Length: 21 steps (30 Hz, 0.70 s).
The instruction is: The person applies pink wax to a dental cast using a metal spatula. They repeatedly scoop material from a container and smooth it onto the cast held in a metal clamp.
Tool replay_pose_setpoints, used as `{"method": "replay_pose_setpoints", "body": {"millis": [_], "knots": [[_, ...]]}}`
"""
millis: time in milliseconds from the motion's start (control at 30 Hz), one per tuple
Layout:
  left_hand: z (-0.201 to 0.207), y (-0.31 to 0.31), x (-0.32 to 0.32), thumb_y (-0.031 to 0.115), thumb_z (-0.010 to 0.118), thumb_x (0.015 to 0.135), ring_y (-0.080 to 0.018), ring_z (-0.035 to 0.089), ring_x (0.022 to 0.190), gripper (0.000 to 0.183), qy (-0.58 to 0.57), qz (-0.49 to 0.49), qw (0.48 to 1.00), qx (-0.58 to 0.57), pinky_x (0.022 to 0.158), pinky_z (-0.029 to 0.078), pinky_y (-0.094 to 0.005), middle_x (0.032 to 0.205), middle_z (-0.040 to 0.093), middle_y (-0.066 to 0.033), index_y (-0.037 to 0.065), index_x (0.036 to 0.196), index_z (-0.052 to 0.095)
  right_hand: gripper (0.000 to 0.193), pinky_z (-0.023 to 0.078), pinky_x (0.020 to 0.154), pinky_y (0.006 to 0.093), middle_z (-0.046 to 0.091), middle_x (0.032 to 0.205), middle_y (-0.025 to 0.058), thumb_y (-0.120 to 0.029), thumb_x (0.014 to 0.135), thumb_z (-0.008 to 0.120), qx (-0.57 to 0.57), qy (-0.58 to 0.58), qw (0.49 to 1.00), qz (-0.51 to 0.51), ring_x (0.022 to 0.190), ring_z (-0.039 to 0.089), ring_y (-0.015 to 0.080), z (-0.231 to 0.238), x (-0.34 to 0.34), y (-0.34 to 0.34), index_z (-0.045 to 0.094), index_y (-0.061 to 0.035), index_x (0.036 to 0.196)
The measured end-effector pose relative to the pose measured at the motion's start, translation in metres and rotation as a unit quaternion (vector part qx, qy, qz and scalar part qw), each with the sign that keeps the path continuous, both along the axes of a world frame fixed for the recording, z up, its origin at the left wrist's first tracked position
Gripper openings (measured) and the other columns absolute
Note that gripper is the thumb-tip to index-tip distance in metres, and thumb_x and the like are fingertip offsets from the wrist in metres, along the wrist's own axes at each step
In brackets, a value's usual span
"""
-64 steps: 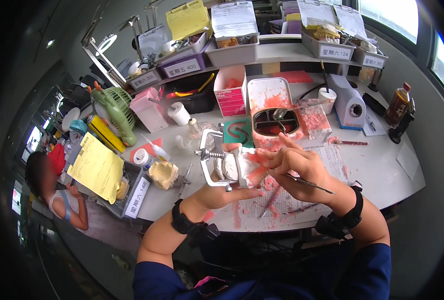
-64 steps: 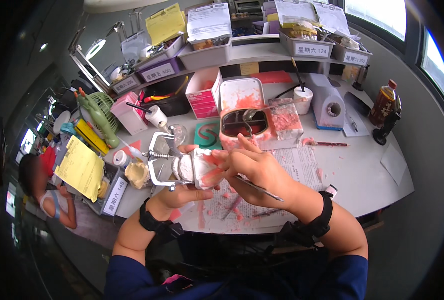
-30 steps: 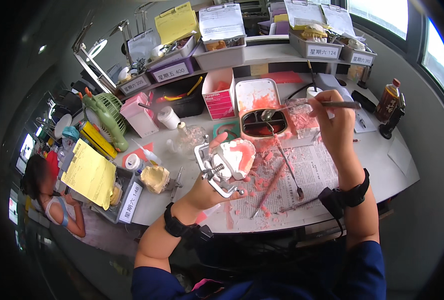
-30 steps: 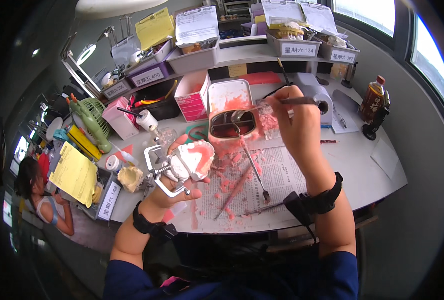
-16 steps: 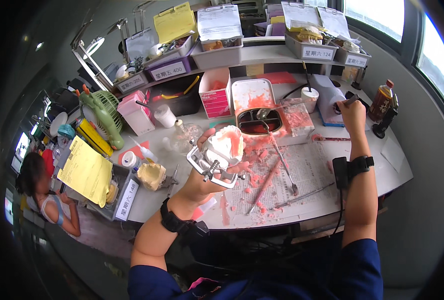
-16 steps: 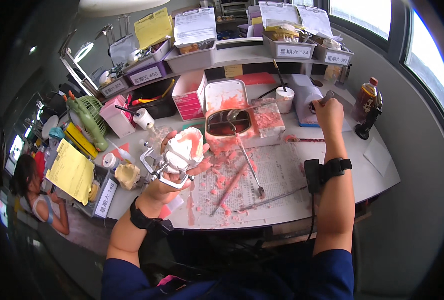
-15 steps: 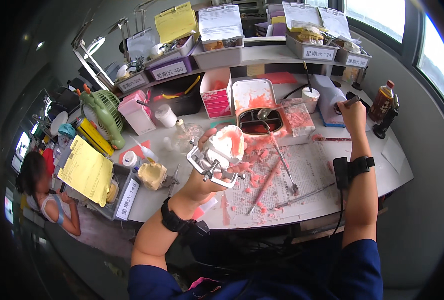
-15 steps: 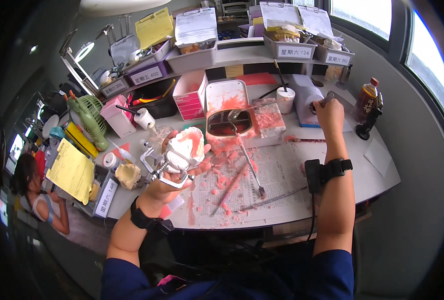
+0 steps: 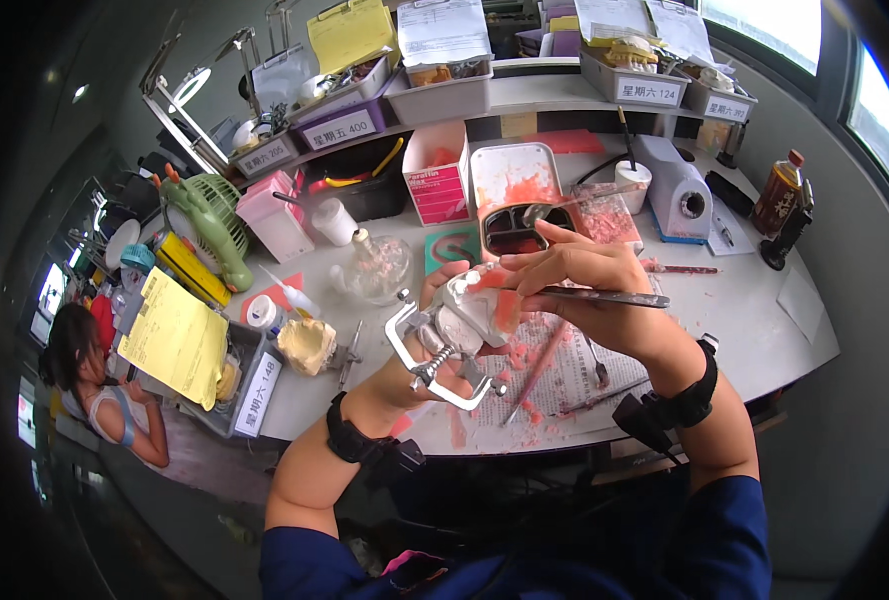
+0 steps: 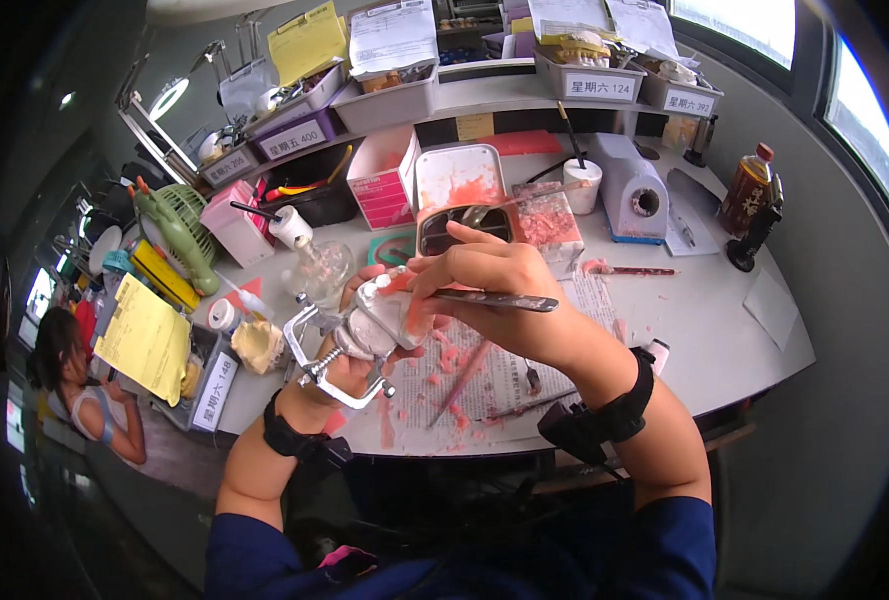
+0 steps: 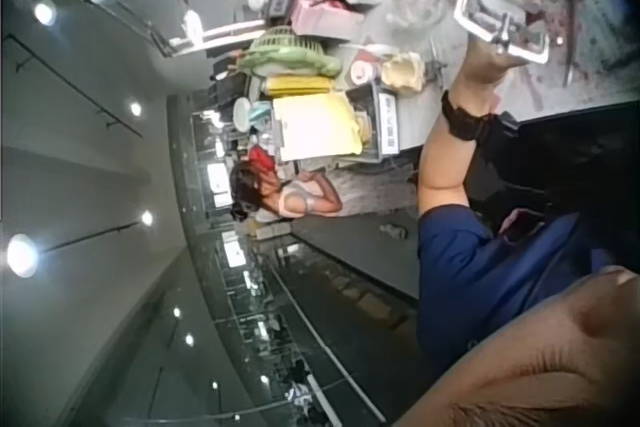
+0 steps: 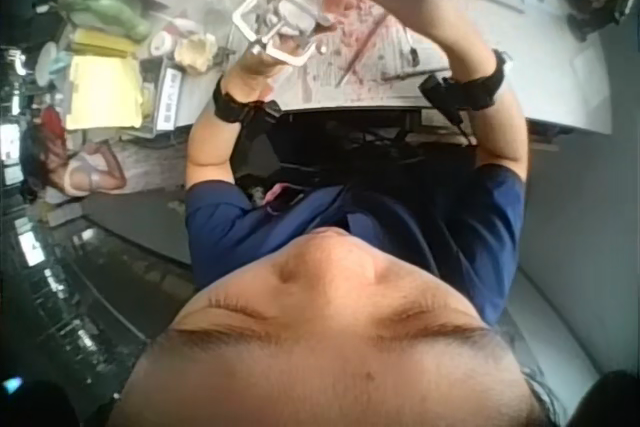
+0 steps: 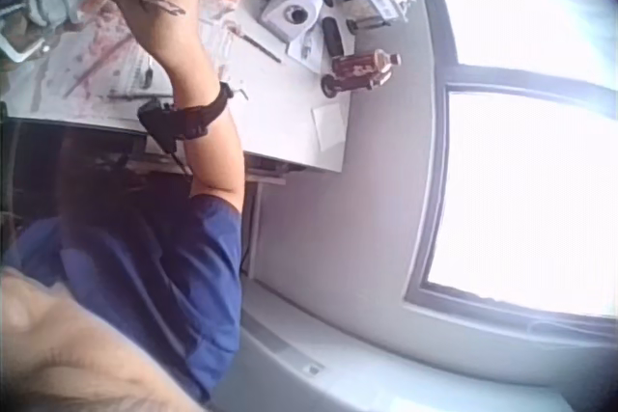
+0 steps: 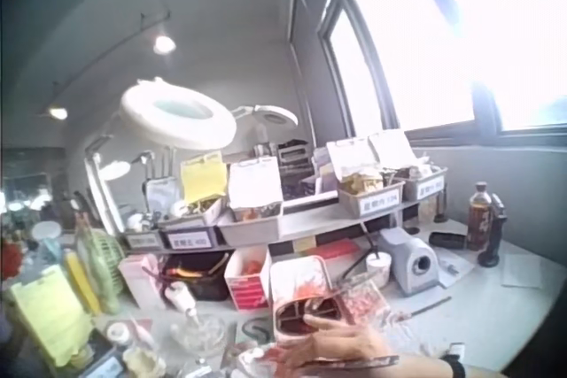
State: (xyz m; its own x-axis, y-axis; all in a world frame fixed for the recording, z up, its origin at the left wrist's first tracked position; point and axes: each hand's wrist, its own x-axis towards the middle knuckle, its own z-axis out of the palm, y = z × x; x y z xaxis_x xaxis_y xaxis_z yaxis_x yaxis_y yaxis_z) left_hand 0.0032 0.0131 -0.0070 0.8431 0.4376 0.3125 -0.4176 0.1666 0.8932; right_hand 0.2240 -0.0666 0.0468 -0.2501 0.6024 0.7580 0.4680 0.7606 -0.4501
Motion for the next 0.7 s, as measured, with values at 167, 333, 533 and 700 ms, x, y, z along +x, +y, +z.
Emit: {"method": "replay_pose_setpoints", "body": {"millis": [167, 333, 533, 700], "knots": [[-0.01, 0.003, -0.001, 0.017, 0.067, 0.088, -0.0333, 0.052, 0.124, 0.073, 0.009, -0.005, 0.999, 0.045, 0.087, 0.057, -0.0333, 0.147, 0.036, -0.0111, 0.03, 0.144, 0.022, 0.015, 0.037, 0.106, 0.0506, 0.07, 0.084, 0.002, -0.001, 0.075, 0.074, -0.019, 0.009, 1.0, -0.004, 0.098, 0.069, 0.0241, -0.008, -0.002, 0.001, 0.063, -0.0084, 0.084], [-0.008, 0.003, -0.001, 0.014, 0.072, 0.081, -0.0322, 0.053, 0.123, 0.084, 0.017, -0.011, 0.999, 0.034, 0.09, 0.056, -0.0366, 0.146, 0.036, -0.0103, 0.028, 0.145, 0.018, 0.015, 0.036, 0.107, 0.0516, 0.069, 0.083, 0.0017, -0.002, 0.078, 0.072, -0.007, -0.014, 1.0, -0.009, 0.098, 0.069, 0.0235, -0.006, 0.0, 0.001, 0.062, -0.0094, 0.085], [-0.003, 0.0, -0.002, -0.001, 0.078, 0.069, -0.0275, 0.055, 0.121, 0.106, -0.001, -0.027, 1.0, -0.012, 0.097, 0.053, -0.0474, 0.143, 0.039, -0.0094, 0.025, 0.147, 0.012, 0.016, 0.035, 0.108, 0.0534, 0.067, 0.085, 0.0022, -0.001, 0.076, 0.069, 0.004, -0.043, 0.999, -0.02, 0.091, 0.068, 0.0259, -0.008, 0.001, 0.002, 0.06, -0.0099, 0.086], [0.004, -0.006, -0.003, 0.004, 0.084, 0.067, -0.0273, 0.053, 0.123, 0.109, 0.002, -0.013, 0.999, -0.041, 0.097, 0.052, -0.0485, 0.144, 0.038, -0.0088, 0.023, 0.147, 0.013, 0.018, 0.034, 0.109, 0.054, 0.065, 0.084, 0.0028, 0.002, 0.075, 0.067, 0.021, -0.051, 0.998, -0.027, 0.088, 0.068, 0.0268, -0.009, -0.002, 0.003, 0.058, -0.0101, 0.086]]}}
